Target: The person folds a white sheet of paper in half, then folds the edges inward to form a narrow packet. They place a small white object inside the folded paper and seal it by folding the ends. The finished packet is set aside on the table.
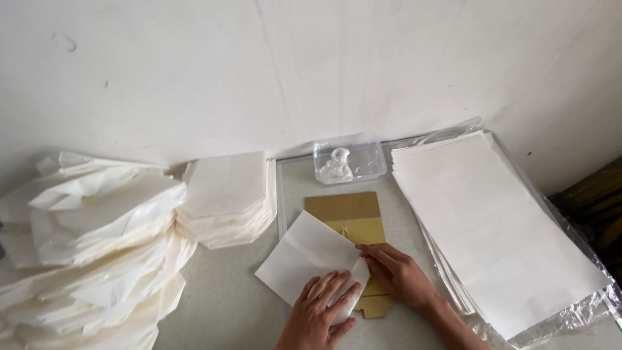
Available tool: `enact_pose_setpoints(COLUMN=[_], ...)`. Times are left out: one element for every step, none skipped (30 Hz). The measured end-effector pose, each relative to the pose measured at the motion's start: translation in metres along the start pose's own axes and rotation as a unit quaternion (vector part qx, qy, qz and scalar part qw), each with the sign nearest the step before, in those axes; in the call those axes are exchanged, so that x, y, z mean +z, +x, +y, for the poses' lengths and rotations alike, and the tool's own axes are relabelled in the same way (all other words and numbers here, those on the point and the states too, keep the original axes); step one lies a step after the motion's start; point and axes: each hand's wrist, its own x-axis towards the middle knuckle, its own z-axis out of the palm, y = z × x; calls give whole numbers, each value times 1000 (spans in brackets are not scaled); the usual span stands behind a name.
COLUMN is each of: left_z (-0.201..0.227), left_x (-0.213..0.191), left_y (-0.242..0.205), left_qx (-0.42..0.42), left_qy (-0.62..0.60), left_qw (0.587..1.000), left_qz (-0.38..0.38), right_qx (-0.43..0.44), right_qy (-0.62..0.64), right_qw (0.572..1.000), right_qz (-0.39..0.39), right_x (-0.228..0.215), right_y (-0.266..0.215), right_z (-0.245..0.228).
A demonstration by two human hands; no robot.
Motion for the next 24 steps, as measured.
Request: enact_pose_setpoints(left_z=[-6, -9, -14, -13, -13, -14, -13, -13, -14, -14, -16, -15, -11, -9, -8, -8, -7, -5, -15, -25, -34, -37, -40, -46], left_x=[7, 13, 19, 20, 20, 20, 19, 20, 21, 20, 18, 16, 13, 9, 6, 1, -3, -6, -4, 0, 3, 4, 5, 4], left_y=[1, -3, -7, -7, -8, -7, -10, -8, -6, -3, 0, -3, -2, 1, 5, 9, 15, 19, 26, 34, 42, 48, 53, 63], left_qx=[9, -32, -72, -73, -75, -78, -79, -82, -85, -85, -87, -95, -104, -108, -113, -114, -115, -114, -114, -120, -125, -128, -142, -152], left_qy=[3, 29, 55, 52, 70, 91, 89, 87, 85, 80, 67, 54, 49, 29, 10, 9, 10, 7, 3, -23, -49, -51, -65, -77], left_qw=[1000, 999, 996, 996, 995, 993, 993, 993, 993, 993, 994, 994, 993, 994, 994, 993, 993, 993, 993, 993, 991, 990, 988, 985], left_qz=[-2, -1, 0, -4, 7, 21, 20, 14, 8, 12, 4, -8, -7, 0, 7, 6, 8, 8, 5, -6, -17, -14, 11, 36], right_qx=[0, 34, 68, 73, 59, 42, 44, 19, -7, -6, -10, -13, -12, -25, -39, -39, -45, -47, -43, -45, -47, -49, -61, -74], right_qy=[-3, 14, 31, 33, 37, 41, 42, 22, 2, -3, -18, -28, -25, -47, -69, -68, -73, -79, -79, -82, -85, -85, -82, -81], right_qw=[1000, 999, 997, 997, 998, 998, 998, 999, 999, 999, 999, 998, 997, 996, 994, 994, 993, 992, 993, 992, 992, 992, 992, 992], right_qz=[9, 8, 7, 5, -7, -19, -20, -29, -37, -42, -49, -61, -71, -75, -79, -80, -80, -81, -82, -81, -80, -84, -73, -58], right_x=[-2, -3, -2, -3, -2, -3, -1, -4, -6, -7, -7, -4, -4, -3, -3, -2, -3, -3, -2, -2, -2, -2, -2, -2], right_y=[1, -1, -3, -5, -6, -4, -3, 0, 3, 3, 2, 0, -2, -2, -1, 1, 3, 1, 2, 2, 1, 1, 1, 4], right_z=[6, 9, 13, 13, 13, 14, 10, 8, 6, 9, 11, 12, 11, 10, 9, 8, 7, 4, 6, 7, 8, 8, 7, 7])
